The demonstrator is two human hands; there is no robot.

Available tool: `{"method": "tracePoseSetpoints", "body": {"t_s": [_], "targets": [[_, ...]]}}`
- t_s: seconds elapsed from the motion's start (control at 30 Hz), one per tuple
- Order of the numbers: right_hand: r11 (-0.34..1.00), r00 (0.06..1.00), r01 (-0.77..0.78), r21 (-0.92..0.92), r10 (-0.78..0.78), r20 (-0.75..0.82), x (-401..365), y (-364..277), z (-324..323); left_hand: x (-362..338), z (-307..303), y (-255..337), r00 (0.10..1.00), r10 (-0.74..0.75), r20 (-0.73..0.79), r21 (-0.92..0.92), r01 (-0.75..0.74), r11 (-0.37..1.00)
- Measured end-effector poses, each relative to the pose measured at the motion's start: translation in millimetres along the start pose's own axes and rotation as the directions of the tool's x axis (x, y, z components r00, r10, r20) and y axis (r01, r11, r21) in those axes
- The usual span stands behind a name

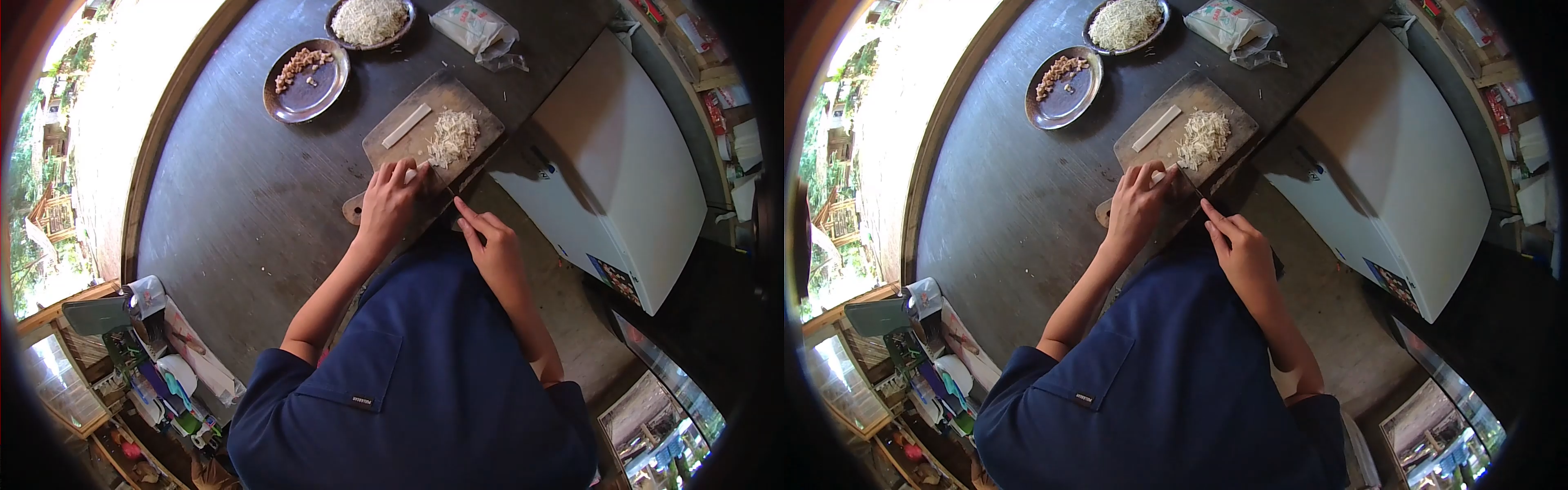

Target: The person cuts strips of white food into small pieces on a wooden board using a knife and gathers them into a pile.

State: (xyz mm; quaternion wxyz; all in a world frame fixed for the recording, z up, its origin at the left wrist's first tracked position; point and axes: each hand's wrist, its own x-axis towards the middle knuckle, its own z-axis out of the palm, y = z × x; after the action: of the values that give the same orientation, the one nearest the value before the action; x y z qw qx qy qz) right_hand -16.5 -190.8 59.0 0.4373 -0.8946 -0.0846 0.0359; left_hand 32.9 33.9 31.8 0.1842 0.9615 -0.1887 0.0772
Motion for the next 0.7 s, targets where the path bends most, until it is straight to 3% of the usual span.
{"method": "tracePoseSetpoints", "body": {"t_s": [0.7], "targets": [[0.999,0.999,0.037,-0.036,-0.038,-0.024,16.6,7.6,17.4,-1.9,3.1,6.5,0.998,-0.022,-0.053,0.022,0.024,0.999]]}}
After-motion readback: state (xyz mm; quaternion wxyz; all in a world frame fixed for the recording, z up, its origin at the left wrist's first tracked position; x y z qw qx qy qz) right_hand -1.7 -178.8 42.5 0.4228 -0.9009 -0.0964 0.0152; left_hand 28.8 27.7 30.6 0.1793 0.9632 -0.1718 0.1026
